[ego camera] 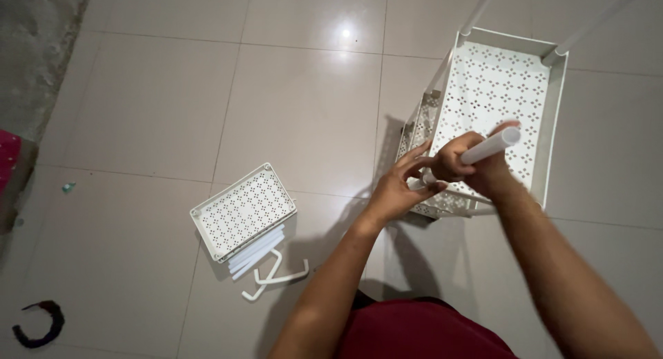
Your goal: The person assembles a white plastic storage rack by inserting vertical poles into the corners of perforated trays and securing them with small connectors. They stack multiple trays and add corner supports to form a multi-tiered unit.
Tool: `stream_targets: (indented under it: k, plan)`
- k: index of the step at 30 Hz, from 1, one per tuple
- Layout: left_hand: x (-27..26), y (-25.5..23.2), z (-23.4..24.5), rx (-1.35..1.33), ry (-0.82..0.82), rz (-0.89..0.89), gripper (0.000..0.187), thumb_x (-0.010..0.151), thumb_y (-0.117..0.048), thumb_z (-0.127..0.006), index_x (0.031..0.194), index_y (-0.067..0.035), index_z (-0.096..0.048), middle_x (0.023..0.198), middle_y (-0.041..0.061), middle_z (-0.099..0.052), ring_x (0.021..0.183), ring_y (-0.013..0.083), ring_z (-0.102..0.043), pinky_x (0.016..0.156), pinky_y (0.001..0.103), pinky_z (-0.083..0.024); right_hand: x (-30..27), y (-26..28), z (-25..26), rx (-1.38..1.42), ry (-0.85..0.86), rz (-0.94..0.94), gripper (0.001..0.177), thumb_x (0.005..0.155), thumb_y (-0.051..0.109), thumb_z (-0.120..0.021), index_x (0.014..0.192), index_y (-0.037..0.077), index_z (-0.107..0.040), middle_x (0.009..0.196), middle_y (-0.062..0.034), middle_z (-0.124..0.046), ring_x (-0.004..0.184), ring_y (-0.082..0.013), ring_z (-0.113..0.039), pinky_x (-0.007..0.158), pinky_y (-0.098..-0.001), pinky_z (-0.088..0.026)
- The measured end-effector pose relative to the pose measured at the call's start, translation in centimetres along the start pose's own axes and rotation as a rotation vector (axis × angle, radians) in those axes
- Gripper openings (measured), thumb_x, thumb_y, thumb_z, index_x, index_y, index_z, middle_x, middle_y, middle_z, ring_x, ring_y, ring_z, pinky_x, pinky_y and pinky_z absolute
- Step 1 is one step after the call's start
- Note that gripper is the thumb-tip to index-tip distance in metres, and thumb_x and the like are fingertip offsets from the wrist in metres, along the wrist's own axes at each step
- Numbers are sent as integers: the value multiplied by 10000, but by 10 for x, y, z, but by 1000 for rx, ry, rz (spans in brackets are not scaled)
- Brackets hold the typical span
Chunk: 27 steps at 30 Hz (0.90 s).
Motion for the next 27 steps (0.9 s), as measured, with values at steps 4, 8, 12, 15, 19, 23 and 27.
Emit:
stream_targets:
  k: [4,8,12,15,19,23,27]
  plan:
    - [-2,9,2,-6,-18,198,879,798,-368,-850,1571,-196,-468,1368,28,-680,1165,226,-673,1027,397,-571,5,7,-10,-56,18,-57,915,943,930,-217,642,91,-425,596,-7,-392,574,-126,-338,588,-308,-285]
    - [2,13,0,79,19,175,679,794,-382,-840,1399,-177,-608,1566,1,-512,1257,264,-639,1046,417,-545,-20,18,-52,-414,-497,380,774,1024,799,-329,1031,38,-466,987,-91,-467,926,-193,-486,875,-340,-429]
    - [3,1,3,188,-48,-102,513,865,-362,-852,1310,-150,-709,1655,-3,-469,1476,292,-542,1149,431,-510,-36,1,-62,-323,-817,481,632,1066,695,-351,1019,70,-431,921,-67,-446,829,-168,-432,811,-325,-404]
    - [1,12,-3,101,5,5,503,850,-345,-846,1294,-159,-701,1673,0,-417,1475,273,-496,1127,418,-499,-27,-4,-33,-66,-668,474,682,1123,684,-274,773,109,-378,674,-2,-368,626,-128,-349,626,-289,-336]
    - [3,14,-1,8,23,108,562,800,-350,-839,1301,-180,-648,1645,-41,-432,1235,235,-645,1035,380,-578,-1,-11,-11,-91,-155,-83,835,955,848,-122,561,147,-347,517,10,-319,476,-156,-290,491,-310,-268]
    - [2,1,-7,-39,41,66,551,833,-305,-823,1337,-148,-666,1659,-40,-419,1255,239,-646,1027,380,-605,9,30,-21,171,209,-225,802,953,855,-217,581,163,-381,472,33,-332,452,-126,-273,463,-302,-243]
    - [2,-3,-4,-18,64,105,842,859,-277,-832,1593,-185,-429,1483,-20,-628,1328,251,-646,1143,385,-530,5,91,-19,-63,-163,26,774,914,859,-243,663,148,-417,491,52,-347,482,-81,-275,487,-246,-260]
Point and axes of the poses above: each hand's wrist, its own x-axis towards the middle knuckle, its own z-axis out of the back of the hand, y = z × x, the point moved 7 cm from there along x, towards the middle knuckle
